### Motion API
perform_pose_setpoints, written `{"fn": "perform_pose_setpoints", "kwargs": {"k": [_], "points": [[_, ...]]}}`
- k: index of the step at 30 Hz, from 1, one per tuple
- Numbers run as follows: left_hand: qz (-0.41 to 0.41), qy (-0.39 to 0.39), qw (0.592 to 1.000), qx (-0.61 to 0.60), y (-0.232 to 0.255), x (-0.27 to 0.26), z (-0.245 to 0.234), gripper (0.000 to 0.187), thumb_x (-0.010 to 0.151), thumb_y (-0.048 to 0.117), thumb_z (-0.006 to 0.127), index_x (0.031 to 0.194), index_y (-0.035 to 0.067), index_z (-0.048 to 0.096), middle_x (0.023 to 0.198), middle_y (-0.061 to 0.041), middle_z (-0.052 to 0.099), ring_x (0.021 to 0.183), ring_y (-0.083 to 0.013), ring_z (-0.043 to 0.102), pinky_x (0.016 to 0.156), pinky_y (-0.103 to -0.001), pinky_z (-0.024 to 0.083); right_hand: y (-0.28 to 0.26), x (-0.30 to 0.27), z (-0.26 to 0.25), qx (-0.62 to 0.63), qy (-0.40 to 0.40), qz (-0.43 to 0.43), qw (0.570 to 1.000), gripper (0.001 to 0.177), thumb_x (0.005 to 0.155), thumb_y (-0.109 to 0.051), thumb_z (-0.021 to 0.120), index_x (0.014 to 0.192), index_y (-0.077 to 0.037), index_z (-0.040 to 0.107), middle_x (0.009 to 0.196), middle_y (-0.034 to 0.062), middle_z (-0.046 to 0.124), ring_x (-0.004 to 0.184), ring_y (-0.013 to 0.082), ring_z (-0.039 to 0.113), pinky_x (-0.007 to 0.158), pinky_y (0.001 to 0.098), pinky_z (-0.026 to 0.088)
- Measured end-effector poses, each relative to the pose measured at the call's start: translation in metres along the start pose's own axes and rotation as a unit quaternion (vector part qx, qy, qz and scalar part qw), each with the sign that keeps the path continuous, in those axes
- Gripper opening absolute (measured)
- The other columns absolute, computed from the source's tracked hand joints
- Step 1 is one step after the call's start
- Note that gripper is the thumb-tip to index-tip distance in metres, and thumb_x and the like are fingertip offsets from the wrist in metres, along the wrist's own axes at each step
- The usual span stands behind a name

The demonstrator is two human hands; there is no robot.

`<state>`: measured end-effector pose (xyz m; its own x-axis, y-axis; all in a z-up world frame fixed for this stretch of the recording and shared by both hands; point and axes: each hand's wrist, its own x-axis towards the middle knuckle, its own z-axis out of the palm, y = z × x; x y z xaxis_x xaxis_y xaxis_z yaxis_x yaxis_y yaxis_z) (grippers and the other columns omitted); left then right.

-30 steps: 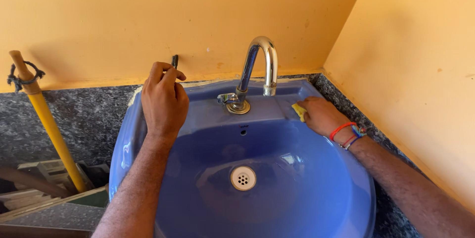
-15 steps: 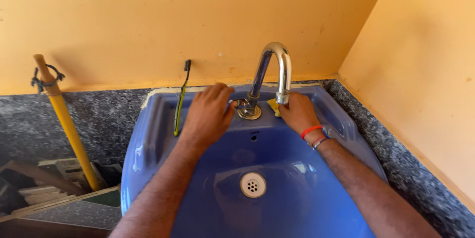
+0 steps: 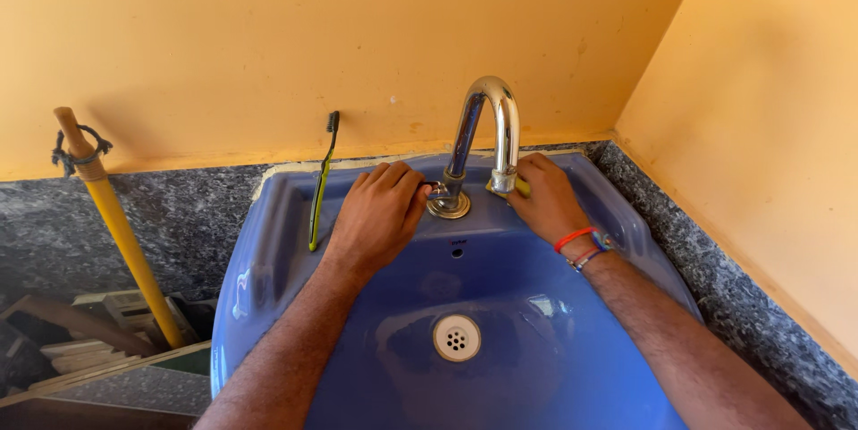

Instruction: The person scrubs the inside of a blue sink with a yellow sponge. They repeatedly turn the faucet on and off to rinse the sponge and the sink basin.

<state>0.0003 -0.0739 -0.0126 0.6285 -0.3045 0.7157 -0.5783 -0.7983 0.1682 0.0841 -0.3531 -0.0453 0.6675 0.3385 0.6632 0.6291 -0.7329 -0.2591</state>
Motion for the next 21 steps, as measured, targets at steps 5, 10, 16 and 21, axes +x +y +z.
{"fn": "perform_pose_setpoints", "kwargs": {"k": [5, 10, 16, 21], "points": [[-0.009, -0.003, 1.0, -0.002, 0.002, -0.001, 0.0, 0.021, 0.102, 0.023, 0.058, 0.099, 0.004, 0.067, 0.096, -0.01, 0.065, 0.095, -0.0299, 0.063, 0.082, -0.047, 0.048, -0.014, 0.0, 0.011, 0.008, -0.026, 0.035, 0.999, 0.021, 0.089, -0.017, 0.074, 0.106, -0.004, 0.076, 0.114, 0.0167, 0.065, 0.098, 0.037, 0.067, 0.087, 0.0451, 0.054], [-0.008, 0.01, 0.999, -0.034, 0.002, -0.002, -0.002, 0.018, 0.101, 0.018, 0.059, 0.099, 0.003, 0.068, 0.097, -0.01, 0.066, 0.096, -0.0309, 0.063, 0.084, -0.047, 0.049, -0.028, 0.004, 0.006, 0.071, -0.072, 0.025, 0.995, 0.027, 0.085, -0.014, 0.073, 0.11, -0.003, 0.075, 0.105, 0.019, 0.07, 0.097, 0.0377, 0.071, 0.086, 0.0441, 0.056], [-0.013, 0.06, 0.998, -0.024, -0.002, -0.005, -0.012, 0.013, 0.092, 0.004, 0.06, 0.102, 0.002, 0.068, 0.1, -0.011, 0.065, 0.098, -0.0318, 0.064, 0.086, -0.047, 0.051, -0.045, 0.001, -0.051, 0.163, -0.402, 0.087, 0.897, 0.034, 0.075, -0.008, 0.079, 0.109, -0.008, 0.081, 0.098, 0.0091, 0.079, 0.086, 0.025, 0.074, 0.074, 0.0376, 0.06], [-0.021, 0.113, 0.993, 0.01, -0.007, -0.005, -0.022, 0.017, 0.089, -0.001, 0.06, 0.103, 0.003, 0.068, 0.103, -0.011, 0.066, 0.102, -0.0307, 0.064, 0.089, -0.046, 0.05, -0.059, -0.006, -0.052, 0.318, -0.353, 0.078, 0.876, 0.036, 0.078, -0.006, 0.08, 0.114, -0.005, 0.079, 0.102, 0.0095, 0.081, 0.09, 0.015, 0.074, 0.081, 0.0303, 0.059]]}}
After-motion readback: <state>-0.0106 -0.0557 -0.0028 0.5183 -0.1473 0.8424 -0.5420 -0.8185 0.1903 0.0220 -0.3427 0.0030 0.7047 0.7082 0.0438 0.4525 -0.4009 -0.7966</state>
